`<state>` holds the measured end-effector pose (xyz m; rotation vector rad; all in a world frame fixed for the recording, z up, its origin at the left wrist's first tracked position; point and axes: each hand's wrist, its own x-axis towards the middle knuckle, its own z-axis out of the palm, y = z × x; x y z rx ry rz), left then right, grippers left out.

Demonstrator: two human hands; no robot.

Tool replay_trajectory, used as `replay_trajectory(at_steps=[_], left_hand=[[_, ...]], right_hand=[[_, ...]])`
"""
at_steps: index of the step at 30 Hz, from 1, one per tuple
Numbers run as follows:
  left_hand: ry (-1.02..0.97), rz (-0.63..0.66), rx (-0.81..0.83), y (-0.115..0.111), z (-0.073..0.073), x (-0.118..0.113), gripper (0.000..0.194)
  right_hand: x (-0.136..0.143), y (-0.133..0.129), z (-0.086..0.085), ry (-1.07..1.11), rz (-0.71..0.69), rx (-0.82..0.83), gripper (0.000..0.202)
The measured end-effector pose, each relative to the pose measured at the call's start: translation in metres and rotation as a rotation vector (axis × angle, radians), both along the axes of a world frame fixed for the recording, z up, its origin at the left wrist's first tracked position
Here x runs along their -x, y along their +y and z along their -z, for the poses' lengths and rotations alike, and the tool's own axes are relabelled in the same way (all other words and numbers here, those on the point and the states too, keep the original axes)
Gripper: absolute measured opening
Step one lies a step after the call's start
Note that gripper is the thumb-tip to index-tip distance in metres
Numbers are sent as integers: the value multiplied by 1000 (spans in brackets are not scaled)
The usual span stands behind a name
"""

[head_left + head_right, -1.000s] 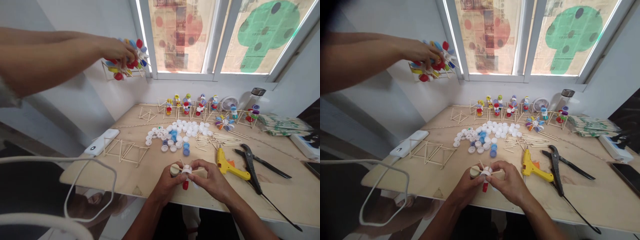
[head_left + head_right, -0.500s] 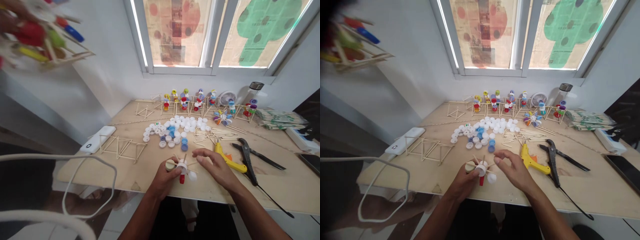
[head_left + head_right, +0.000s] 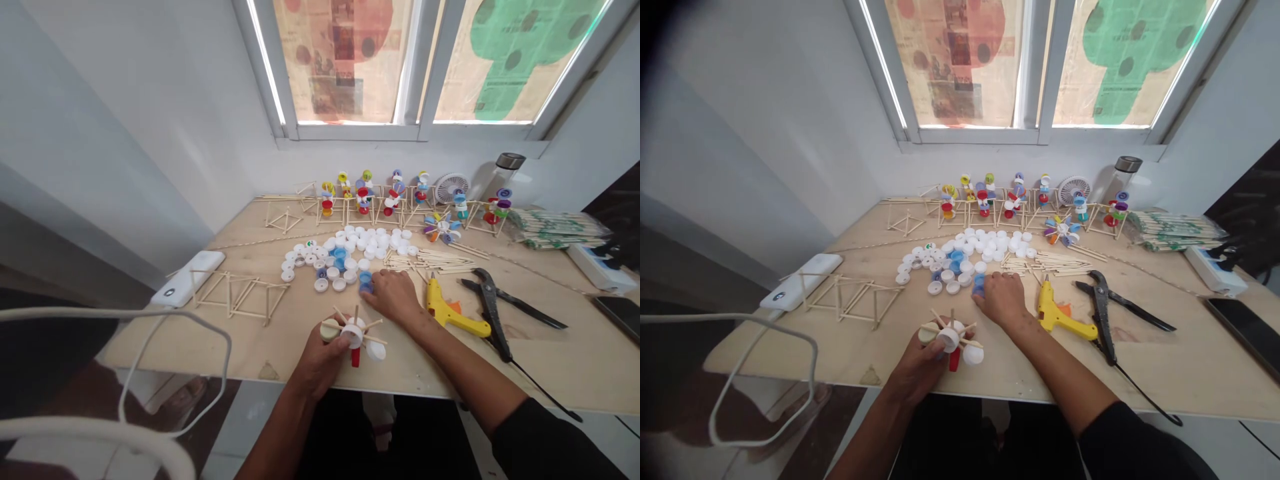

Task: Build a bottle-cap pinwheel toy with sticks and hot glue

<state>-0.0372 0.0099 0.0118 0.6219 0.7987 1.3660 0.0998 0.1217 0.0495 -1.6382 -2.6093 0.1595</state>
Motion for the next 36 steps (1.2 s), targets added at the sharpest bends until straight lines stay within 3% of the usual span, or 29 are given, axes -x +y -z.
replay_trajectory(at_steps=[3, 8, 14, 23, 31, 36], left_hand=[[-25, 1, 8, 0, 1, 1, 40], [-37, 5, 6, 1, 1, 2, 40], [-72, -3, 23, 3, 1, 3, 38], [-144, -106, 41, 11, -1, -6, 35], [-148, -162, 34, 10, -5, -9, 35], [-167, -191, 22, 9, -2, -9, 33]], right_hand=[[7, 3, 1, -46, -14, -14, 41], [3, 1, 1, -76, -82, -6, 33], [-26, -22, -4, -70, -213, 30, 19], [-60, -49, -8, -33, -314, 53, 17], [-80, -47, -14, 176, -218, -12, 25], [-66, -26, -19, 156, -132, -38, 21]])
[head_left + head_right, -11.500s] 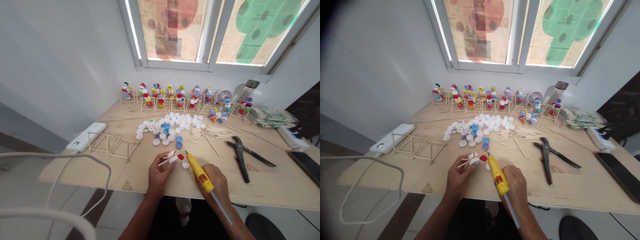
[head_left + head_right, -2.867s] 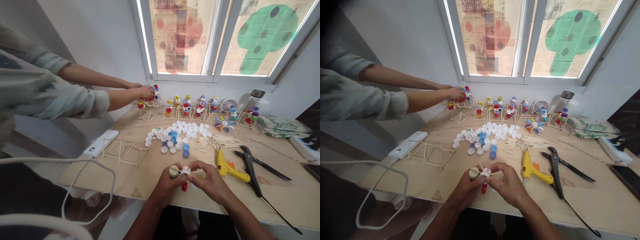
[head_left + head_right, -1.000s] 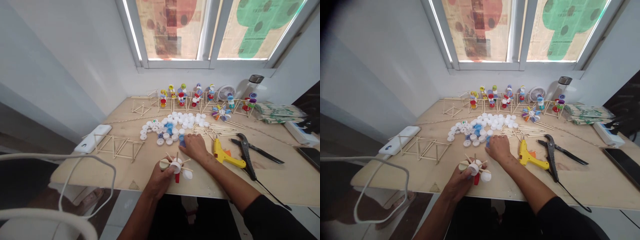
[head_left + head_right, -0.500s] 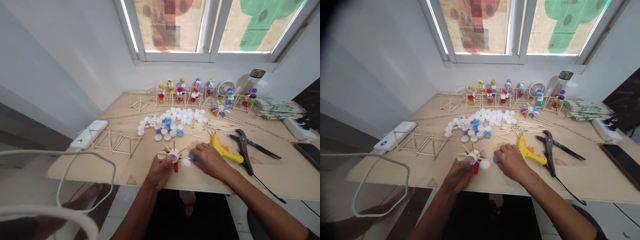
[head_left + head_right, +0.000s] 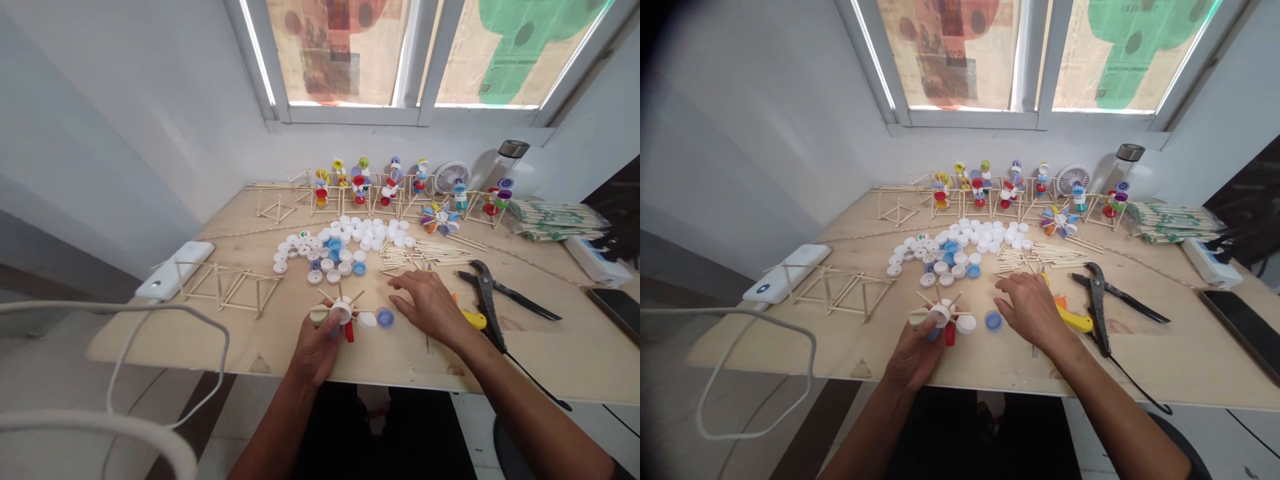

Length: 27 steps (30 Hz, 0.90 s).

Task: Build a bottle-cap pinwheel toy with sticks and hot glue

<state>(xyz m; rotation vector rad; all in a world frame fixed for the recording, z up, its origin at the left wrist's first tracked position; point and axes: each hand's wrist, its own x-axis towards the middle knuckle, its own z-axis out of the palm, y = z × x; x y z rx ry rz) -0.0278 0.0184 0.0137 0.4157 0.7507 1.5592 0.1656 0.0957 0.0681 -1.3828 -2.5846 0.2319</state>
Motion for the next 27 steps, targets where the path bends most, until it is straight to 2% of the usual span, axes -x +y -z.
replay_trajectory(at_steps=[5, 9, 13, 17, 21, 27], left_hand=[[-27, -5, 13, -1, 2, 1, 31], [-38, -14, 16, -1, 4, 2, 32], [-39, -19, 26, 0, 4, 2, 33], [-44, -25, 28, 0, 3, 2, 33], [-32, -30, 31, 1, 3, 2, 31], [-24, -50, 52, 2, 3, 0, 33]], right_hand=[[36, 29, -2, -112, 6, 1, 24], [61, 47, 7, -165, -31, 0, 24], [69, 52, 17, -200, -47, -15, 24], [61, 45, 19, -204, -97, -9, 16], [42, 32, 13, -183, -128, 13, 11], [1, 12, 8, 28, -84, -47, 14]])
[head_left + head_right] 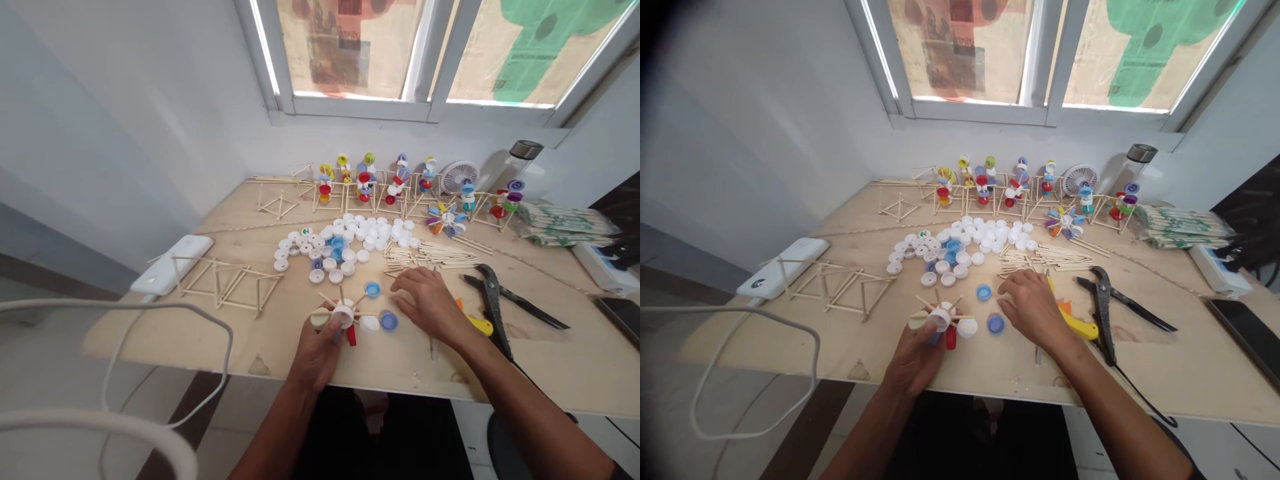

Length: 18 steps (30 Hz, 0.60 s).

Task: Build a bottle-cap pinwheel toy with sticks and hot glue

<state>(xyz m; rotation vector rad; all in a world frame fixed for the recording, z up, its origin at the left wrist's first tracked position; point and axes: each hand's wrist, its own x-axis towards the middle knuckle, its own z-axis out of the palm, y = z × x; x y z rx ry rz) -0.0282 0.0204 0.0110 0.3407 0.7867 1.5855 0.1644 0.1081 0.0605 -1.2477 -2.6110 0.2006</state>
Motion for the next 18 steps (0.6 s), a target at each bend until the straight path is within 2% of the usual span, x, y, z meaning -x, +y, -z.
replay_trajectory(at_steps=[5, 11, 18], left_hand=[[56, -4, 3, -1, -2, -1, 31], [56, -5, 8, -1, -2, -1, 31], [86, 7, 15, 0, -2, -1, 34]], right_hand=[[-39, -19, 8, 74, 47, -99, 16], [-77, -40, 20, 31, 171, -268, 24], [-91, -52, 29, -86, 217, -263, 34]])
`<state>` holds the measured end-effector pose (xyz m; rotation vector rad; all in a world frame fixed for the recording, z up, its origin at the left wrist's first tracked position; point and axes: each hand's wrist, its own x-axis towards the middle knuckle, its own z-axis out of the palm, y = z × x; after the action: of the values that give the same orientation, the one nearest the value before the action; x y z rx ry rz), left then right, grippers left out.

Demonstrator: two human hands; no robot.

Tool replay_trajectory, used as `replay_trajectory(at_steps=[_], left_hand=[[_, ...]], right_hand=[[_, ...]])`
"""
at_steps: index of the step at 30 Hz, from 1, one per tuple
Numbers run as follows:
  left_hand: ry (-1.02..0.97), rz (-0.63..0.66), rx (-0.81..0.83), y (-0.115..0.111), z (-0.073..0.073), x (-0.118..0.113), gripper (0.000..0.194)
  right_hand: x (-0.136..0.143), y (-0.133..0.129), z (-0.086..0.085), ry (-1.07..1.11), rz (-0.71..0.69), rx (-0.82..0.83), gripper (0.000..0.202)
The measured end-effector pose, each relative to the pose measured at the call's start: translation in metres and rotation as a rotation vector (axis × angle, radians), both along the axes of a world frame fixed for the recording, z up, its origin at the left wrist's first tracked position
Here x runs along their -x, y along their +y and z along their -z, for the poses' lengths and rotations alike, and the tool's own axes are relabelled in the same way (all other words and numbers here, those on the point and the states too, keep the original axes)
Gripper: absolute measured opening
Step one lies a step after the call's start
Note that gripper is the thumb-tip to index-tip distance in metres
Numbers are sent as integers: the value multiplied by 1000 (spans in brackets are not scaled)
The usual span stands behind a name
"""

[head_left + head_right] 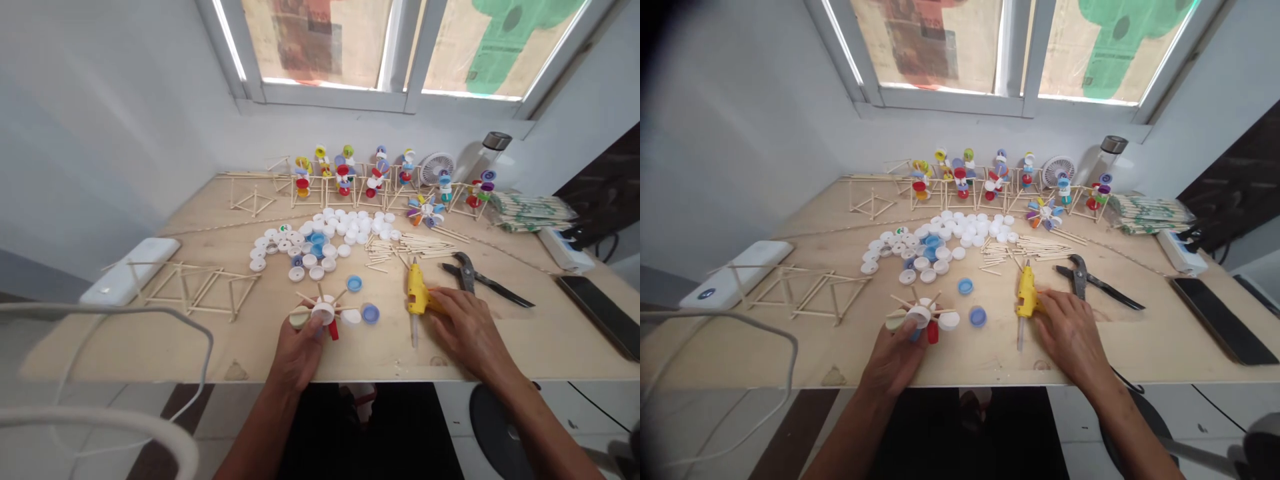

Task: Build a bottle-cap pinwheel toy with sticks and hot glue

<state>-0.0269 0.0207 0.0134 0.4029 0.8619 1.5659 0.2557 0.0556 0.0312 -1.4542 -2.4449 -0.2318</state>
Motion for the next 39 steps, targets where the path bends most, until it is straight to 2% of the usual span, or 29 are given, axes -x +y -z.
replay_trajectory(at_steps=[6, 14, 19, 24, 27, 29, 33, 39], left_hand=[[1, 3, 3, 0, 1, 1, 35], [11, -16, 14, -1, -2, 0, 33], [-28, -31, 8, -1, 1, 0, 34], [-33, -17, -7, -1, 3, 0, 32], [-33, -16, -22, 0, 2, 0, 31], [-20, -12, -35, 0, 1, 0, 31], [26, -14, -45, 0, 0, -2, 30], [49, -62, -41, -2, 1, -3, 30]], right_hand=[[6, 5, -1, -112, 88, -2, 38], [4, 23, 4, -176, 49, 6, 30], [4, 21, 8, -133, 37, 2, 29], [3, 6, 11, 43, 61, 17, 30], [4, -7, 7, 212, 88, 85, 30], [8, -17, 2, 351, 135, 162, 23], [29, -38, -11, 612, 226, 308, 17], [67, -65, -21, 801, 135, 329, 27]])
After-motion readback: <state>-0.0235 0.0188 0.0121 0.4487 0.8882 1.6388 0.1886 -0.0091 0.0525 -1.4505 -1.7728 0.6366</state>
